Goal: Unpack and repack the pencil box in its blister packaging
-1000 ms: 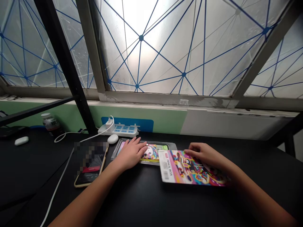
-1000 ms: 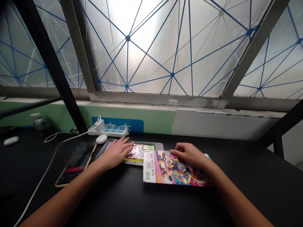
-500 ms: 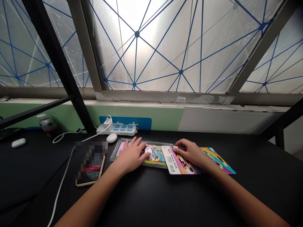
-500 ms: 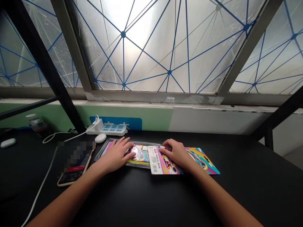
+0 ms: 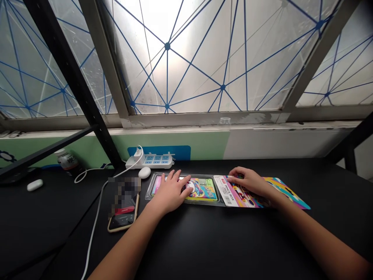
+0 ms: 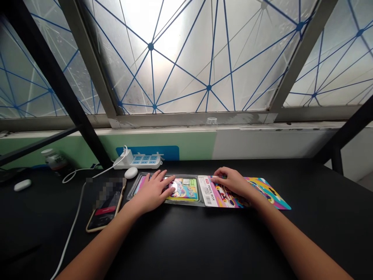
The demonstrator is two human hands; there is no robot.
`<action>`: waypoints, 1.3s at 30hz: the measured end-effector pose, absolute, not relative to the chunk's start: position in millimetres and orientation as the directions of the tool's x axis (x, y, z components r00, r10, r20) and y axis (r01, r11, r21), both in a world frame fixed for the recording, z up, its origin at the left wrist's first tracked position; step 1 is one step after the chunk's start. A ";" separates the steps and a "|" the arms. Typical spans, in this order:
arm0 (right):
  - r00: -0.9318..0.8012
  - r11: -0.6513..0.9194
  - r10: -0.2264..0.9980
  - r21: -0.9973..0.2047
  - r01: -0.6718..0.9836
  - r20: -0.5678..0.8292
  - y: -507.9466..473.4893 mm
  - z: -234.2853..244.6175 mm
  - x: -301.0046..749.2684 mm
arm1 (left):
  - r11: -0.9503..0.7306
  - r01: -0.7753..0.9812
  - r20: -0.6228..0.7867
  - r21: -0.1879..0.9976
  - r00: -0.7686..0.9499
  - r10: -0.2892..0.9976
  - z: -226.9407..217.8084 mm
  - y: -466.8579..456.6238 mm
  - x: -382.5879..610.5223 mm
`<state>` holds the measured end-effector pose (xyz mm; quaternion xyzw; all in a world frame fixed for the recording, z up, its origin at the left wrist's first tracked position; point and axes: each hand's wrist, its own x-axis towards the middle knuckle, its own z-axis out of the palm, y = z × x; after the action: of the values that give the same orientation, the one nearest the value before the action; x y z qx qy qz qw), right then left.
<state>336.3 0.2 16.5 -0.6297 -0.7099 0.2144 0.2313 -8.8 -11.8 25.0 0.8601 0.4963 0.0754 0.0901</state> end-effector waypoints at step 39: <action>-0.249 0.234 0.968 -0.491 0.839 0.036 -28.4 24.6 276.0 | -0.394 0.335 0.246 0.856 0.407 0.880 35.0 -29.9 18.1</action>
<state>276.0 -28.4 24.6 -0.5890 -0.7671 0.1897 0.1693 18.1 -29.9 35.0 0.7509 0.4044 0.3647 0.3736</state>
